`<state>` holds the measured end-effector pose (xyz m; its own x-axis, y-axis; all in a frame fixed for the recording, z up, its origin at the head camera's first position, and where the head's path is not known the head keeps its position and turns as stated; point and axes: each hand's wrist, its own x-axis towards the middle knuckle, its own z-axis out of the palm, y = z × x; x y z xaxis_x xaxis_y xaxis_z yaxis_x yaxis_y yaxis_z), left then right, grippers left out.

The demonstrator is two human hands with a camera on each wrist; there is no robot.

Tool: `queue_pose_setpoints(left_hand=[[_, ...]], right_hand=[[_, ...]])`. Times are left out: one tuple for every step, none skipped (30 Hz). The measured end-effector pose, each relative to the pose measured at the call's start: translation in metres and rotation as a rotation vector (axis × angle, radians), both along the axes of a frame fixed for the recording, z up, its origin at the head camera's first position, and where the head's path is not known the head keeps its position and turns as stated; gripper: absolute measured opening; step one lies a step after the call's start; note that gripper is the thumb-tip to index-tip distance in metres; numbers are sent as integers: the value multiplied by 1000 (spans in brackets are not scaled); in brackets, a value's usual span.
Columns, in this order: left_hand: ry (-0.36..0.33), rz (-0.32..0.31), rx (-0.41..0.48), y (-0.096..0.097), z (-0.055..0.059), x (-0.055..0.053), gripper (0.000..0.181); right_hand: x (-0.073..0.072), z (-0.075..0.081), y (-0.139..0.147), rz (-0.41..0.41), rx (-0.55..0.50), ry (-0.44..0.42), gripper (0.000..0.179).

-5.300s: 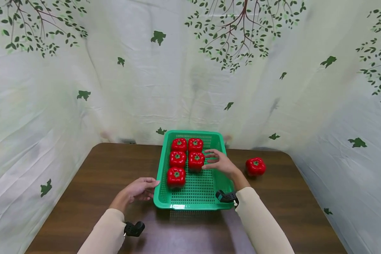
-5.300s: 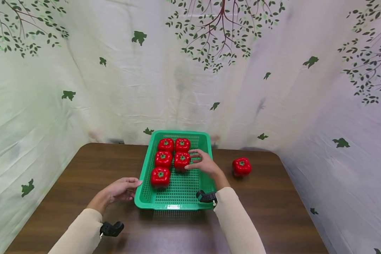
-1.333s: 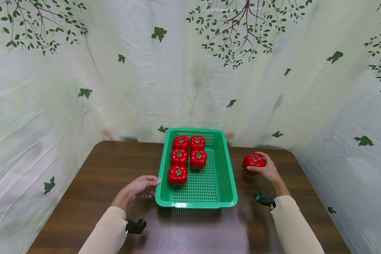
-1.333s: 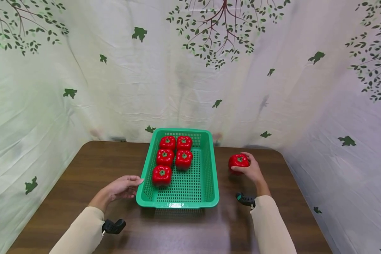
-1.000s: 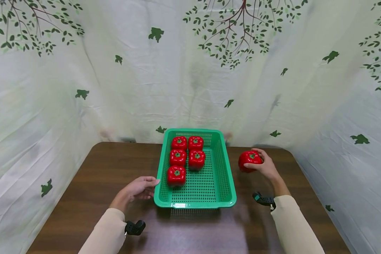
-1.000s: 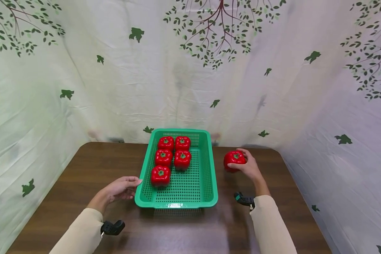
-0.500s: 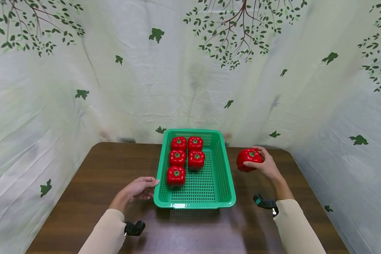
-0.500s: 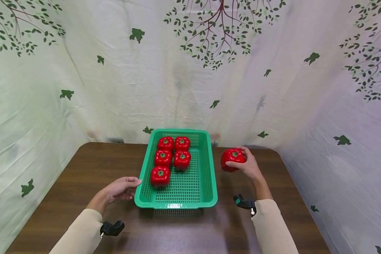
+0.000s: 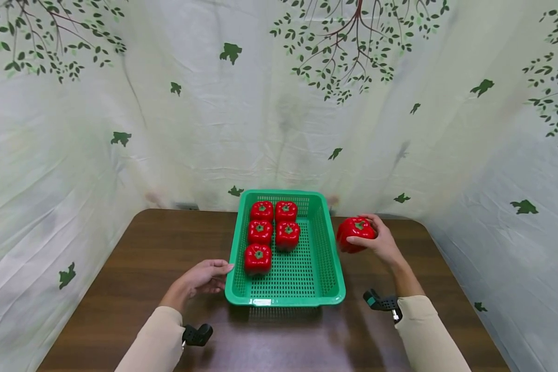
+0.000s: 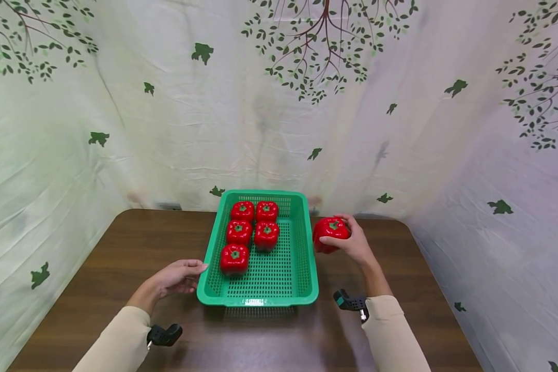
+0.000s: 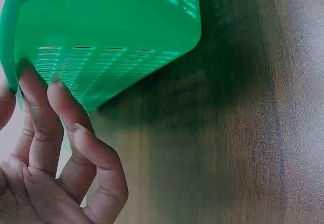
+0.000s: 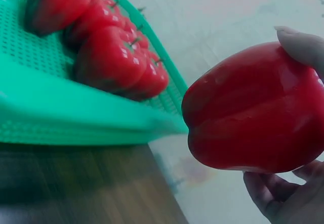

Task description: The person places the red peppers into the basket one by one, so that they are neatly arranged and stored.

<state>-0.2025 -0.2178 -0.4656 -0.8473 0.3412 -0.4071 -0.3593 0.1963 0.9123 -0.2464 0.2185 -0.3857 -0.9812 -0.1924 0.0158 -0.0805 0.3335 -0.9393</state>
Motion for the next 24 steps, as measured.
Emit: queue_pose_setpoints(left_hand=[[1, -1, 2, 0, -1, 0, 29], [0, -2, 6, 0, -1, 0, 29], [0, -2, 10, 0, -2, 0, 28], [-1, -3, 13, 0, -2, -1, 27], [-3, -4, 16, 0, -2, -1, 26], [-4, -3, 18, 0, -2, -1, 25], [-4, -3, 18, 0, -2, -1, 25], [-5, -2, 18, 0, -2, -1, 25], [-5, -1, 16, 0, -2, -1, 25], [-5, 0, 12, 1, -1, -1, 26], [-5, 2, 10, 1, -1, 0, 27], [-4, 4, 7, 1, -1, 0, 29], [-5, 5, 4, 1, 0, 0, 30], [-5, 6, 3, 1, 0, 0, 31], [-5, 7, 1, 1, 0, 0, 32], [-7, 9, 1, 1, 0, 0, 32], [-8, 11, 0, 1, 0, 0, 32], [-9, 13, 0, 1, 0, 0, 32], [-10, 14, 1, 1, -1, 0, 30], [-12, 15, 2, 1, -1, 0, 29], [-14, 16, 4, 1, -1, 0, 28], [-16, 16, 6, 1, -2, 0, 27], [-16, 17, 7, 0, -2, 0, 26], [-16, 16, 8, 0, -2, 1, 26]], right_hand=[[0, 0, -2, 7, 4, 5, 67], [0, 0, -4, 13, 5, 10, 67], [-2, -3, -5, 19, 3, 11, 68], [-5, -6, -6, 22, 2, 13, 69], [-7, -10, -7, 25, 3, 14, 70], [-10, -14, -8, 26, 4, 16, 71], [-12, -18, -9, 27, 7, 18, 71], [-14, -22, -11, 26, 10, 20, 72], [-16, -26, -12, 25, 10, 20, 72], [-17, -29, -15, 26, 11, 25, 72], [-17, -30, -17, 29, 9, 28, 72], [-17, -31, -20, 33, 6, 30, 72], [-17, -33, -22, 38, 0, 30, 72], [-17, -33, -25, 42, -8, 29, 71], [-16, -34, -28, 47, -15, 24, 71], [-16, -34, -31, 52, -19, 23, 72], [-15, -35, -34, 57, -21, 21, 72], [-15, -35, -37, 60, -23, 20, 72], [-15, -36, -40, 65, -26, 22, 71], [-14, -36, -43, 68, -30, 21, 71], [-14, -37, -46, 73, -30, 22, 71], [-14, -37, -48, 78, -29, 24, 70], [-15, -38, -51, 81, -30, 23, 70], [-15, -38, -53, 86, -32, 20, 70]])
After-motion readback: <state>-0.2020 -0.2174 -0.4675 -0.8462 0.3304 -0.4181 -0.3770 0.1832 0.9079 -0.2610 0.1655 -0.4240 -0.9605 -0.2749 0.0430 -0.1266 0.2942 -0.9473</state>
